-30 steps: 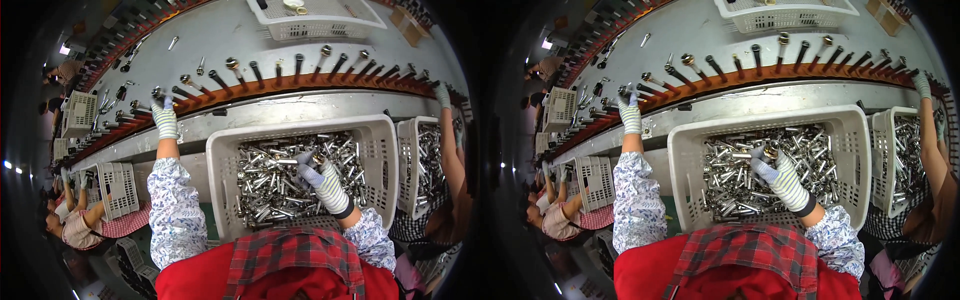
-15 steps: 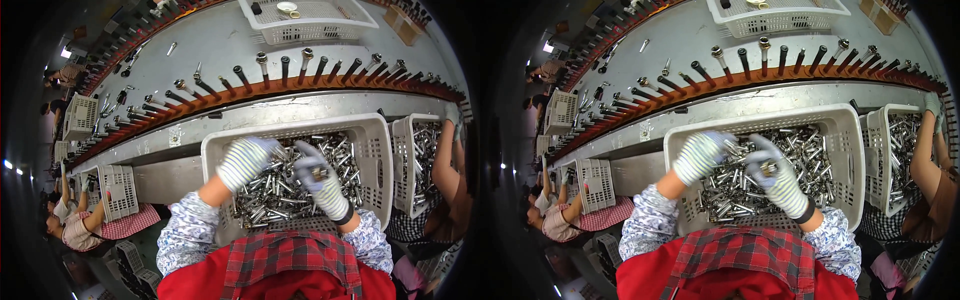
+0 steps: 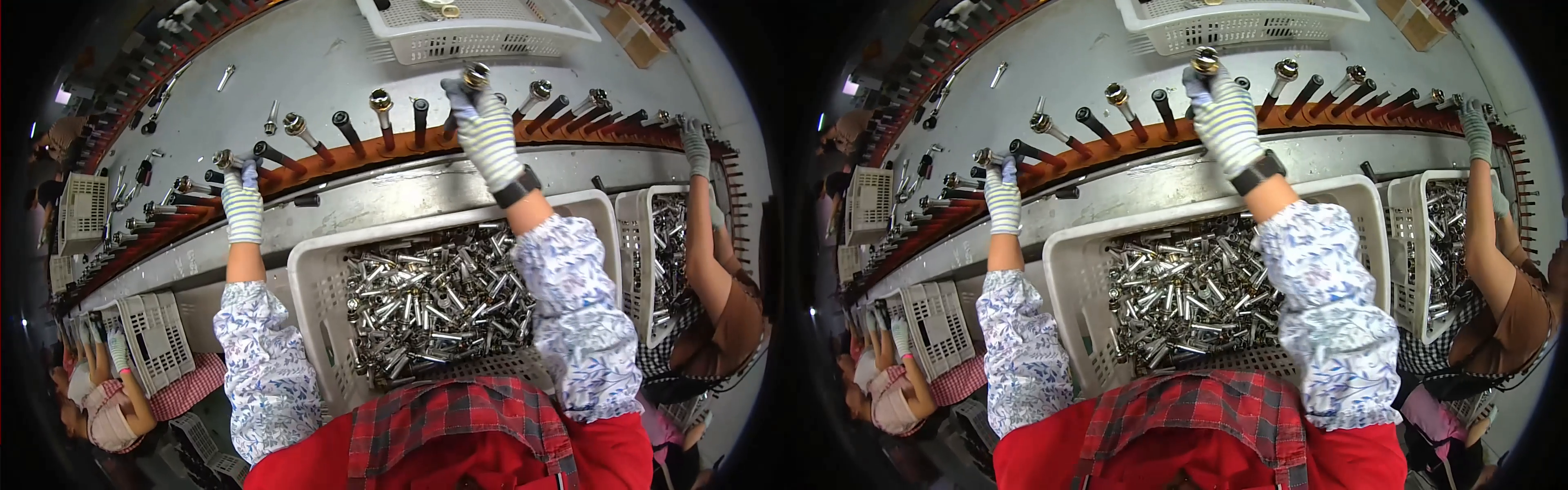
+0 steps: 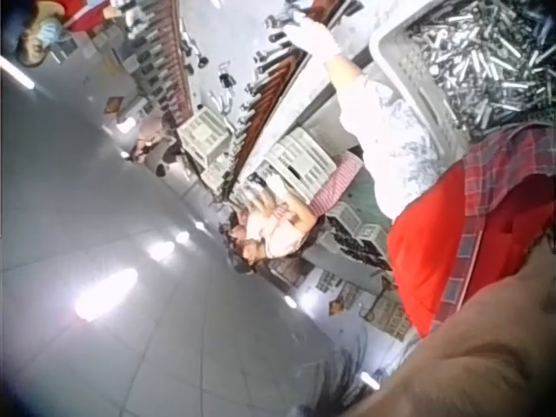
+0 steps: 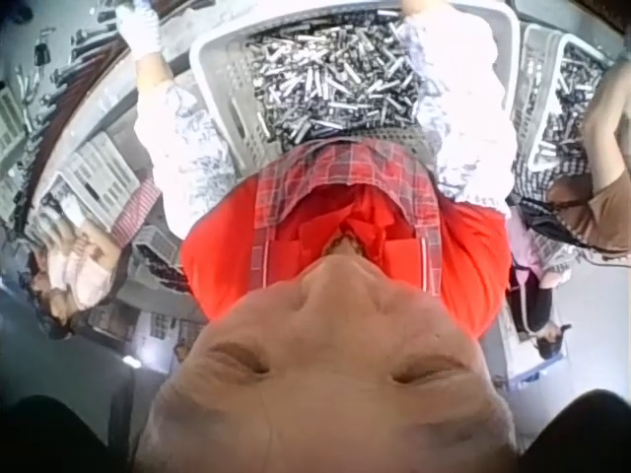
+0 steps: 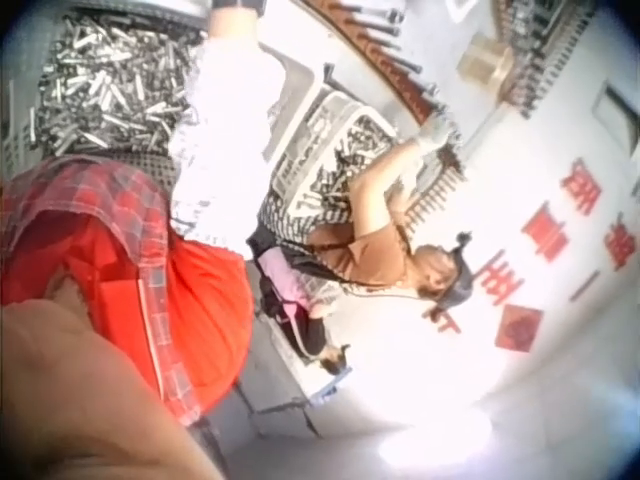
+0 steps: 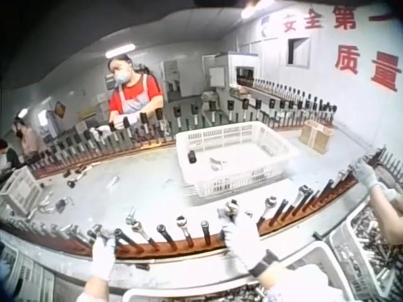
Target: The person assembles or sorts small metal parts by hand on an assembly line, taking them from plastic bins and placing them onto assembly line fixtures.
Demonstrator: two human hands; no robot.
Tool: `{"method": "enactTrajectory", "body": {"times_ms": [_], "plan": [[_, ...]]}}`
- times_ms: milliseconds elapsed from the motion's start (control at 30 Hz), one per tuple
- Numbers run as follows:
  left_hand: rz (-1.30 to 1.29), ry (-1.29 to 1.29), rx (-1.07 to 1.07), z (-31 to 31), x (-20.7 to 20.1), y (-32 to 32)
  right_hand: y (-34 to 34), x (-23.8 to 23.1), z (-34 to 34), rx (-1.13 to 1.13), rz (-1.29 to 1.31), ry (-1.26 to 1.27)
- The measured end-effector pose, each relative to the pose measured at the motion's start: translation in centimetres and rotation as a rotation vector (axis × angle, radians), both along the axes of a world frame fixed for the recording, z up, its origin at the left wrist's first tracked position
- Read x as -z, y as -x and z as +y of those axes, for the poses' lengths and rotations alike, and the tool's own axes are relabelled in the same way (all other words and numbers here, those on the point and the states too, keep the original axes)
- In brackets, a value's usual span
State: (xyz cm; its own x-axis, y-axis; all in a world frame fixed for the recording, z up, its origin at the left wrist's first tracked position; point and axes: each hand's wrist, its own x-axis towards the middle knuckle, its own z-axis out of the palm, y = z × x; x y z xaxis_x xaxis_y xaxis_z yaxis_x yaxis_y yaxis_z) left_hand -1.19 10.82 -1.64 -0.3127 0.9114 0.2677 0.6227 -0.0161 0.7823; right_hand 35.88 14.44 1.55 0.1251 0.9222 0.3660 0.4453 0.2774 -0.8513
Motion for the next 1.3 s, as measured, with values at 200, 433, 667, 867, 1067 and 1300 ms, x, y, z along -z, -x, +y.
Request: {"method": "enactTrajectory", "body": {"times_ms": [200, 433, 667, 867, 1067, 1300], "plan": [[-0.201, -0.22, -0.131, -3.6, 1.9, 2.7, 3.6, 0.3, -0.2, -0.101, -0.291, 0.206], [0.328, 0.224, 0.724, -16.0, -5.1, -12.9, 1.7, -4.6, -15.0, -0.279, 0.305, 0.301], [0.914, 0.727, 0.939, -16.9, 10.2, -18.9, -4.1, 0.0, -30.6, -0.745, 0.666, 1.404], [0.84, 0.767, 0.906, -19.4, 10.8, -19.7, -6.5, -2.0, -32.3, -1.078, 0.28, 0.99], [0.275, 0.609, 1.09, -18.6, 3.4, -20.2, -7.5, -1.2, -30.2, -0.845, 0.351, 0.927], [-0.757, 0.62, 0.835, -15.9, -5.5, -21.0, -12.2, -5.5, -16.4, -0.158, 0.61, 0.338]]}}
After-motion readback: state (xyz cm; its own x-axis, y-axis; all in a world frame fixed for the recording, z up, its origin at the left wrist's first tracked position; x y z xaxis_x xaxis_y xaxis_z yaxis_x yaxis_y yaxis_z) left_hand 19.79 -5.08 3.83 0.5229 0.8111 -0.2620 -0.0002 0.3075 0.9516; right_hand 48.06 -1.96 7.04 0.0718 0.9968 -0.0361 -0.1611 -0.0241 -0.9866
